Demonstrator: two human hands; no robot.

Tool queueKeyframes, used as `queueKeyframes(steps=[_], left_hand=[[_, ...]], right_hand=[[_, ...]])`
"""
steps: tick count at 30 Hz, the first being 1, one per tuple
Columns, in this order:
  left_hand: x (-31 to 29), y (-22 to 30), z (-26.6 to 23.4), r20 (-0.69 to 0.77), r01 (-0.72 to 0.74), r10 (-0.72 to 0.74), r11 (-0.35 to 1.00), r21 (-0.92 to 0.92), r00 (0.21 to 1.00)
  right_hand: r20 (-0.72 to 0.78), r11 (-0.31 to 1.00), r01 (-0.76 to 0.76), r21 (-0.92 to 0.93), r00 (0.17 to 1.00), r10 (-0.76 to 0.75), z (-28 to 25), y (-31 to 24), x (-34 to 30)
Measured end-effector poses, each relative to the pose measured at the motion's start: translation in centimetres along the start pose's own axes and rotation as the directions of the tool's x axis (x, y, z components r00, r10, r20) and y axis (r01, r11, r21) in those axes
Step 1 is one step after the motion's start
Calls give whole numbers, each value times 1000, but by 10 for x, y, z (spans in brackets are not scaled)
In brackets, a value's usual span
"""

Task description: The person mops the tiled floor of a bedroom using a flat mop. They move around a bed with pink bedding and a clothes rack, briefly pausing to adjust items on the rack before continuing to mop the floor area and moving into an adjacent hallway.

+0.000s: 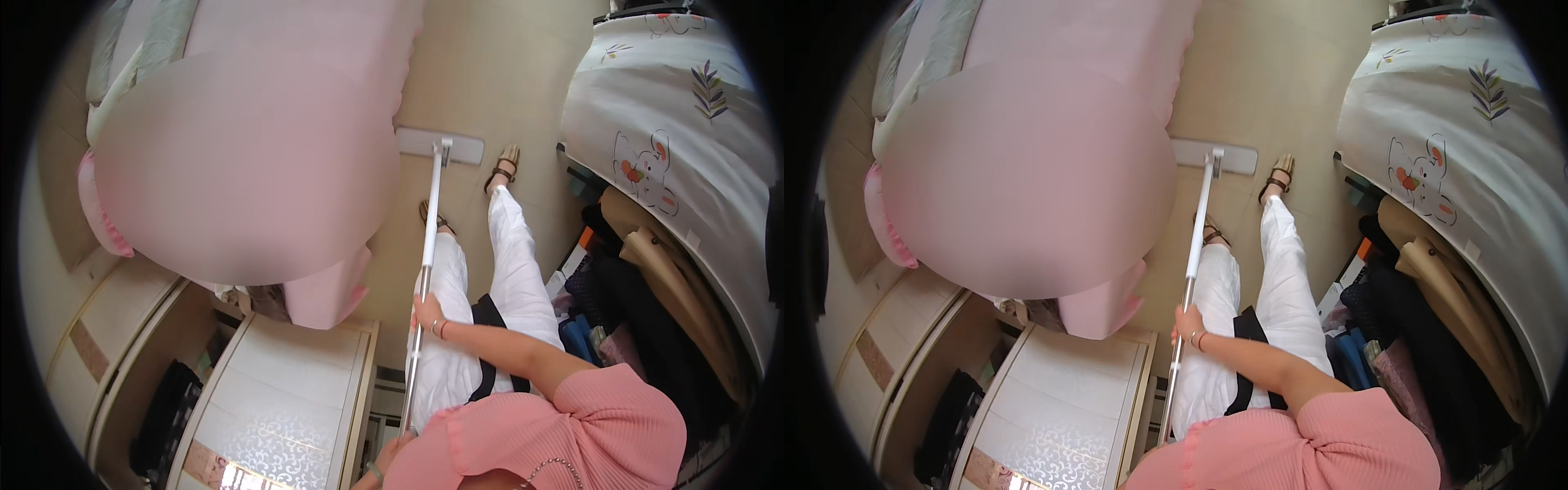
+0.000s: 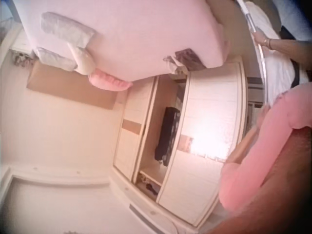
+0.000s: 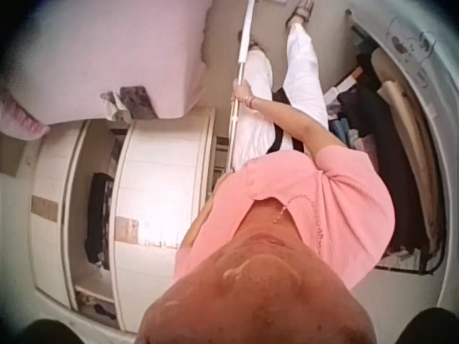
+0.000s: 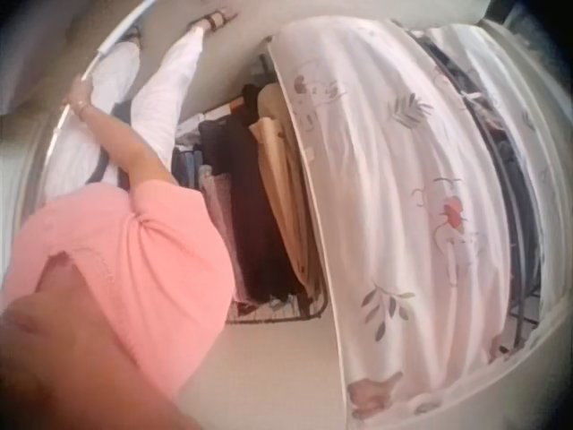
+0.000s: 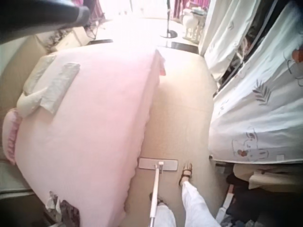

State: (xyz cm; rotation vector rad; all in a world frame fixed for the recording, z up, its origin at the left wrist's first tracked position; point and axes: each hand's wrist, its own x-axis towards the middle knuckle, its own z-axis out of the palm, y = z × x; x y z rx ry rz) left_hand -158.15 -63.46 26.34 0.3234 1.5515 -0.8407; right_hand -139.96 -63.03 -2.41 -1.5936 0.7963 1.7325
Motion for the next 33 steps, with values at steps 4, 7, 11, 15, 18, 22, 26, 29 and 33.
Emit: queueKeyframes(steps=[4,7,11,15,18,22,26,29,33], left_hand=[[-27,13,-13,63,184,-187,981,56,980],[21,-41,-33,-99,75,-48,954,292,994],[52,82,21,-119,39,0,944,327,993],[131,204,86,-30,-148,171,918,368,985],[154,243,131,50,-336,337,893,298,940],[147,213,126,15,-357,380,855,376,925],[88,98,74,-131,-160,224,913,376,966],[23,57,57,-71,-123,163,911,393,984],[25,-25,31,-59,7,2,988,156,998]], right_hand=[[77,991,-131,23,989,129,12,38,-4],[141,999,-25,-46,990,32,-4,34,23],[71,964,236,-125,971,-229,-41,-45,78],[-58,893,425,-145,898,-437,-115,-195,150],[-136,921,371,-120,913,-385,-151,-268,162],[-72,900,381,-210,912,-403,-154,-227,159],[-10,914,389,-117,920,-393,-92,-100,85],[6,990,127,-53,992,-127,-65,-15,45],[54,993,-103,62,994,99,-59,6,22]])
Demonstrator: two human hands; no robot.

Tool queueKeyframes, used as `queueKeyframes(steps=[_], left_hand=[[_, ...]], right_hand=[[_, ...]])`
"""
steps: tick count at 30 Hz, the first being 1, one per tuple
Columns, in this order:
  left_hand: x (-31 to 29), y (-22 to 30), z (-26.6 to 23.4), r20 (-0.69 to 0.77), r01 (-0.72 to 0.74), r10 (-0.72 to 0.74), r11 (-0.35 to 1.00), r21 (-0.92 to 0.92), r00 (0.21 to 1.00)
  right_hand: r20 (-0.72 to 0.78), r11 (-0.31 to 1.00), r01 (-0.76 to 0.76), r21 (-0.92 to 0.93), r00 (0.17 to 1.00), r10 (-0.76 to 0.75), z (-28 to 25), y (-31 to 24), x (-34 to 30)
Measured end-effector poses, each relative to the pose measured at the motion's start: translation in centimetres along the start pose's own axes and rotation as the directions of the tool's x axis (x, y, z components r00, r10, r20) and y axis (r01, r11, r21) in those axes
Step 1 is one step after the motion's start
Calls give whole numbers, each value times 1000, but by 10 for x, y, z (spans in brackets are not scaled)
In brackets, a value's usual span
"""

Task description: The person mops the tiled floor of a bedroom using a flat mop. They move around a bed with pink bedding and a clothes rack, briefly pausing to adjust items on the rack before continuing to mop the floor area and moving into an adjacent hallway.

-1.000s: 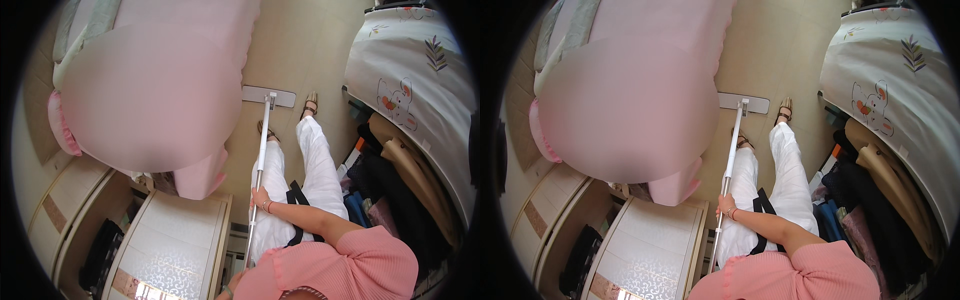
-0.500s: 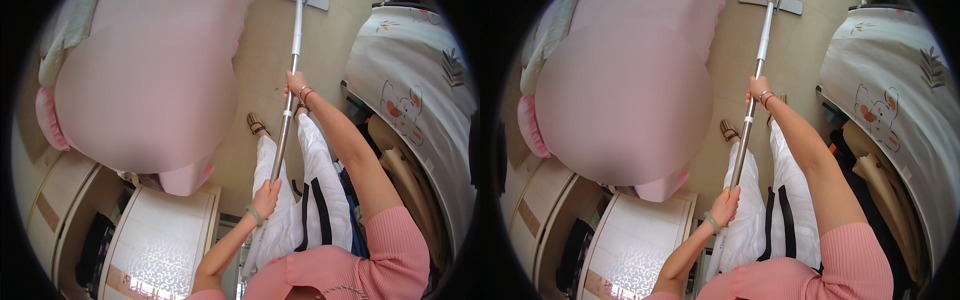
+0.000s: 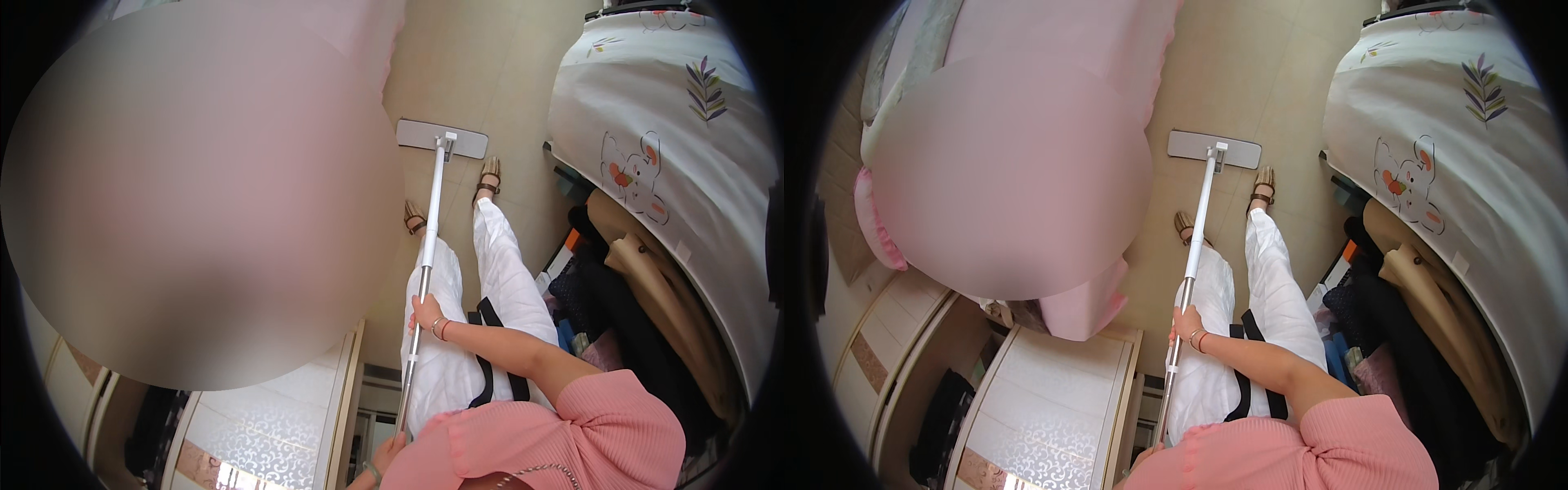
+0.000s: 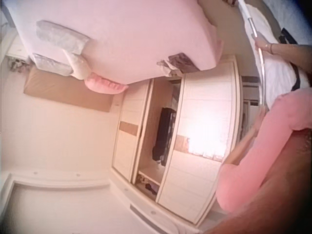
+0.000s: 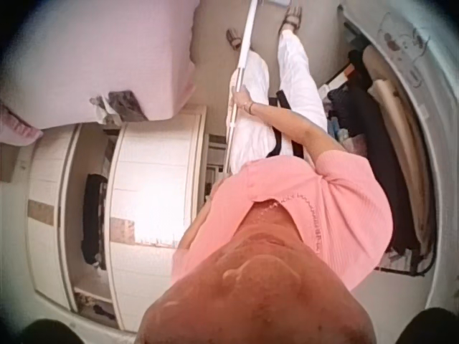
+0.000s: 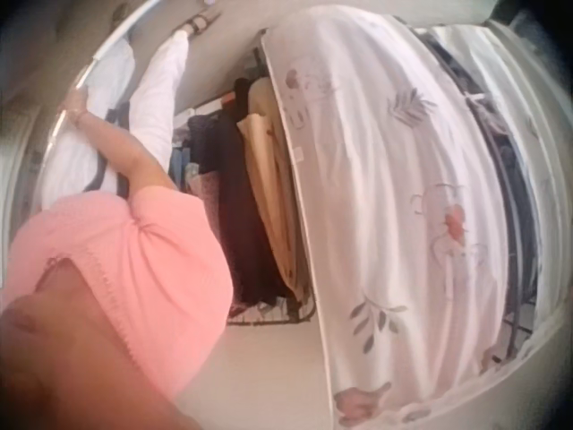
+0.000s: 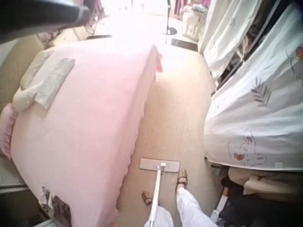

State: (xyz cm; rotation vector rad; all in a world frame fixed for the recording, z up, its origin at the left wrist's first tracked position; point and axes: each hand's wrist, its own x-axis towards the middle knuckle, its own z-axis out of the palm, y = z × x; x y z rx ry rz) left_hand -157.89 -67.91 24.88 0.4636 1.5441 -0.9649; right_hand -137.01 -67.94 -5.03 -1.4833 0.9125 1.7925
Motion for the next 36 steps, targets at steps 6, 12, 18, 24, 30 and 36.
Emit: queueKeyframes(steps=[6,12,18,24,30,36], left_hand=[[25,126,30,14,42,-44,992,121,999],[136,321,105,140,-284,259,936,209,956],[157,414,172,239,-397,338,877,272,910],[145,299,92,136,-403,403,711,576,905],[50,142,-42,-88,-131,275,687,715,957],[22,51,-114,-92,-31,101,823,567,991]], right_hand=[[29,952,261,-159,965,-260,-44,-90,39],[-142,852,475,-221,848,-510,-145,-320,97],[-352,890,442,-116,819,-453,-229,-406,116],[-332,885,465,21,838,-433,-186,-259,127],[-203,919,372,127,917,-343,-29,-60,71],[-117,952,113,284,990,-82,46,26,41]])
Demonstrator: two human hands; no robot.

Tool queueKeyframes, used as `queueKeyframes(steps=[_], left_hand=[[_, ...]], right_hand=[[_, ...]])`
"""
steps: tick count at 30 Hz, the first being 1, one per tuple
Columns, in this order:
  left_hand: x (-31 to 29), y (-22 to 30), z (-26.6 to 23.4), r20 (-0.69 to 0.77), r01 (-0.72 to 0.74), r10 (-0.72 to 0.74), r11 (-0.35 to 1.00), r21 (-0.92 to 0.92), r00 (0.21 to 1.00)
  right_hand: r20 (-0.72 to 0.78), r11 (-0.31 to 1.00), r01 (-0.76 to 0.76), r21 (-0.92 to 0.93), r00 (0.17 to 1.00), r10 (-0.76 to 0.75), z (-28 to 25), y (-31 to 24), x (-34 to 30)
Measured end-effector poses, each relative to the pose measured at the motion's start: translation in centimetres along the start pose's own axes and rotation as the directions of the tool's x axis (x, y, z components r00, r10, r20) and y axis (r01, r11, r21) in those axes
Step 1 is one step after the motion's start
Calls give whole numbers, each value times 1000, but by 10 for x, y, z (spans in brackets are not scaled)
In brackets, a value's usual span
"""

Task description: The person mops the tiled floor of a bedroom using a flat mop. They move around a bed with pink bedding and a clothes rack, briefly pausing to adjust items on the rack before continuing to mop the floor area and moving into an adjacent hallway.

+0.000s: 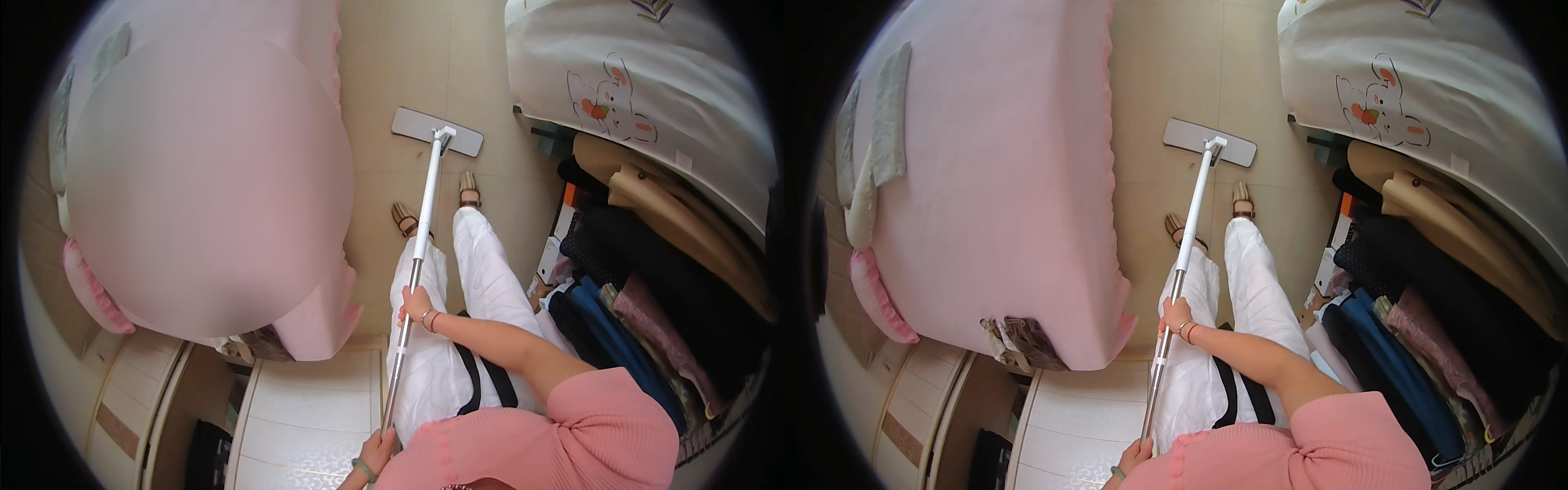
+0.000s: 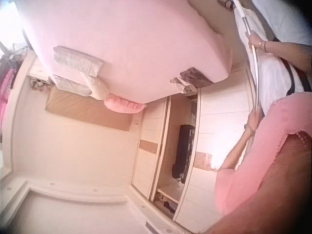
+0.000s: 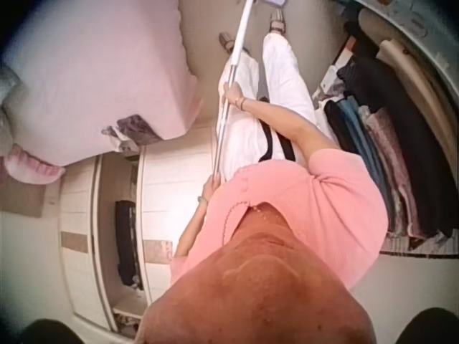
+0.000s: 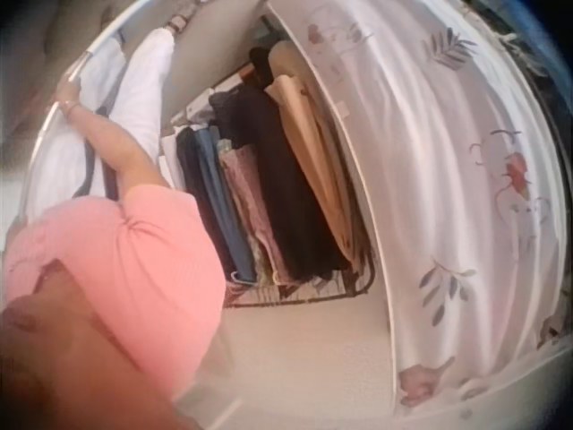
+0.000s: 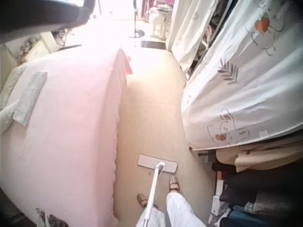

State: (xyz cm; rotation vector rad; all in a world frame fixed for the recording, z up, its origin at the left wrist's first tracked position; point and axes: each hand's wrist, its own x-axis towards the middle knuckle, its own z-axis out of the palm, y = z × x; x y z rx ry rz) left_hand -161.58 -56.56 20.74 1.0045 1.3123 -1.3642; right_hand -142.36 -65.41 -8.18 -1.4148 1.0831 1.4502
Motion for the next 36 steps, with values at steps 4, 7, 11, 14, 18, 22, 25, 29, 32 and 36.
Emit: queueKeyframes(steps=[4,7,11,14,18,22,25,29,32,36], left_hand=[[62,19,4,-1,-33,33,998,54,999],[125,106,7,23,-214,214,977,8,977],[156,232,12,142,-353,380,917,-184,914],[173,219,22,0,-514,518,850,-116,856],[144,112,31,-50,-366,363,927,-78,930],[58,-11,60,-91,-116,100,976,-182,991],[3,-76,95,-113,-42,22,982,-182,993],[-10,-125,165,-122,-102,73,960,-259,990],[23,-158,202,-138,-158,118,927,-339,983],[72,-78,176,17,35,-31,842,-538,999]], right_hand=[[30,912,306,-274,950,-310,-22,-26,65],[34,916,345,-206,938,-346,-48,-130,94],[-65,905,350,-243,925,-375,-97,-260,133],[-191,907,388,-164,889,-415,-90,-255,139],[-17,904,377,-202,922,-388,-60,-145,113],[69,902,345,-260,938,-339,-26,5,53],[148,977,100,-187,986,-73,-20,83,-8],[151,966,-60,-252,983,100,-34,151,-30],[188,962,27,-271,982,25,-51,159,-5],[306,815,339,-470,929,-210,-44,84,34]])
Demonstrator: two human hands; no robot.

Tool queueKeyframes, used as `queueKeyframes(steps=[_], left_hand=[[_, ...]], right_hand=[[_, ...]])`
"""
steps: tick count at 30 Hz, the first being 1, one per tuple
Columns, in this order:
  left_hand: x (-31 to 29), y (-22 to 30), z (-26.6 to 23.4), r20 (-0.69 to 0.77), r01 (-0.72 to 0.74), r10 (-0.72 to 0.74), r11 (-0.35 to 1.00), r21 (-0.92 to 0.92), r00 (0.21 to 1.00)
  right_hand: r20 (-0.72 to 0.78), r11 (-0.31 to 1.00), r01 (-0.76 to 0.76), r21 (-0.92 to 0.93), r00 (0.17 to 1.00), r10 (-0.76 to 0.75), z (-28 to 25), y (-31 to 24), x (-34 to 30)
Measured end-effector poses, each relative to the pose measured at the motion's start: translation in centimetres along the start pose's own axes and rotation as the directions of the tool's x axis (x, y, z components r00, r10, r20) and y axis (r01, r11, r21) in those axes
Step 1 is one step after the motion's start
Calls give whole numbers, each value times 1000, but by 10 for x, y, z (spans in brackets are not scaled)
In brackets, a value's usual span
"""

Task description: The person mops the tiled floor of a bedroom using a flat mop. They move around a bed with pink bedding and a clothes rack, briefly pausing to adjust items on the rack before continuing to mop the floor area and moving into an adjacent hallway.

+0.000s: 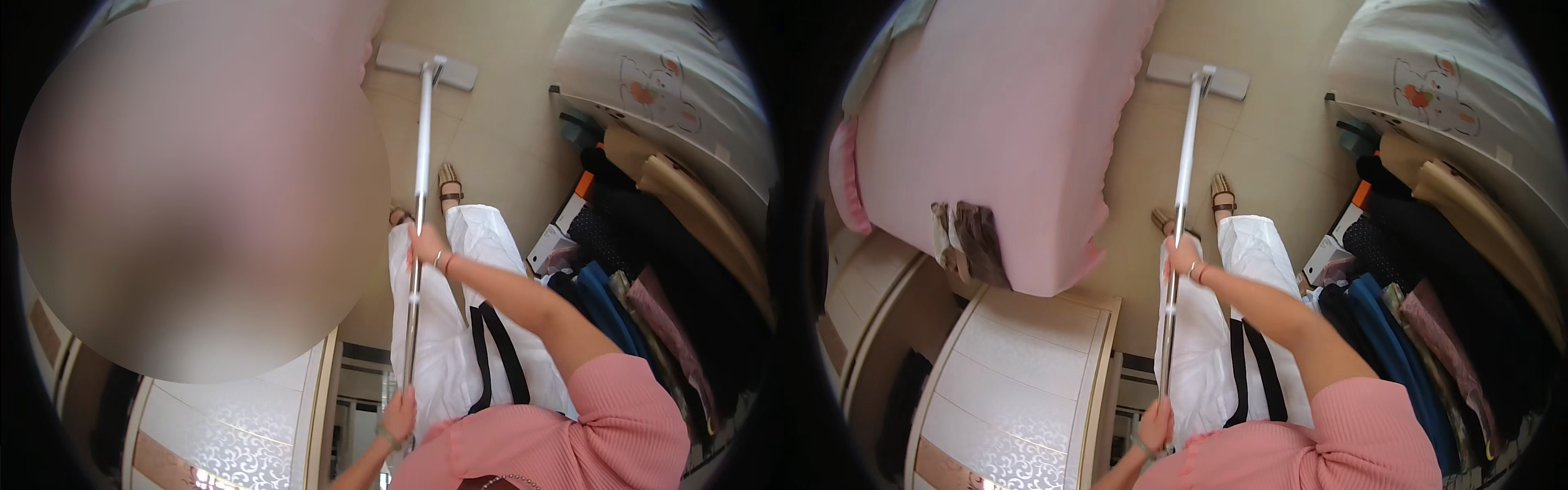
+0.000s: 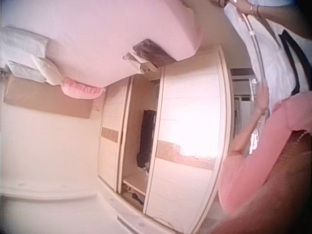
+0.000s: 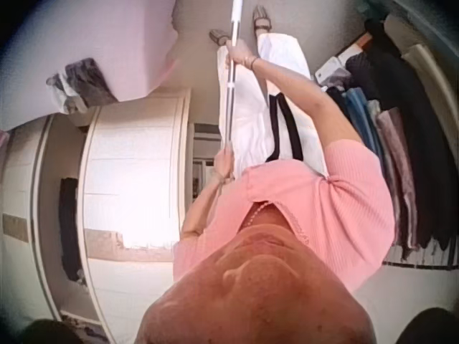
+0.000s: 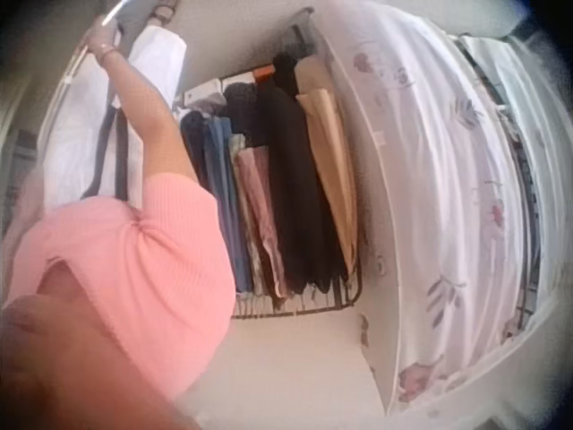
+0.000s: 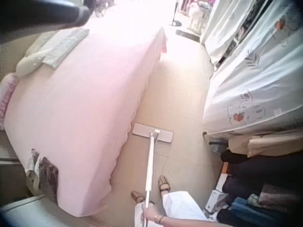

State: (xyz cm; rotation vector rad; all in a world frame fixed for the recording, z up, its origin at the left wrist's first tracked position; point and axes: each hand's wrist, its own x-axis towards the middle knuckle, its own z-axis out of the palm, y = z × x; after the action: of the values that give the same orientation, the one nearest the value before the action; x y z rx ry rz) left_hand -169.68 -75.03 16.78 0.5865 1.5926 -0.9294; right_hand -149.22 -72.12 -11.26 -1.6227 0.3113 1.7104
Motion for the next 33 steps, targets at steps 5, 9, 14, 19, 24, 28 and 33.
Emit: queueKeyframes(steps=[5,9,14,19,24,28,33], left_hand=[[92,105,-2,81,-300,310,947,-113,947],[128,77,-7,30,-411,418,903,-126,908],[119,-85,-37,-1,-250,251,964,-90,968],[38,-238,-77,-41,-85,89,992,89,995],[-8,-379,-81,-46,-3,4,1000,20,999],[3,-416,-82,-93,14,-13,1000,14,996],[62,-256,-76,-119,-183,195,977,109,973]], right_hand=[[-130,996,44,-79,990,-54,-50,-86,115],[-296,999,27,-25,955,-33,-28,-68,126],[-154,969,93,-229,979,-131,54,61,55],[-42,989,-138,-43,990,136,149,190,-65],[-55,901,-427,-75,904,424,205,254,-155],[40,903,-423,-76,904,426,201,265,-140],[59,961,92,-260,995,-79,155,202,-44]])
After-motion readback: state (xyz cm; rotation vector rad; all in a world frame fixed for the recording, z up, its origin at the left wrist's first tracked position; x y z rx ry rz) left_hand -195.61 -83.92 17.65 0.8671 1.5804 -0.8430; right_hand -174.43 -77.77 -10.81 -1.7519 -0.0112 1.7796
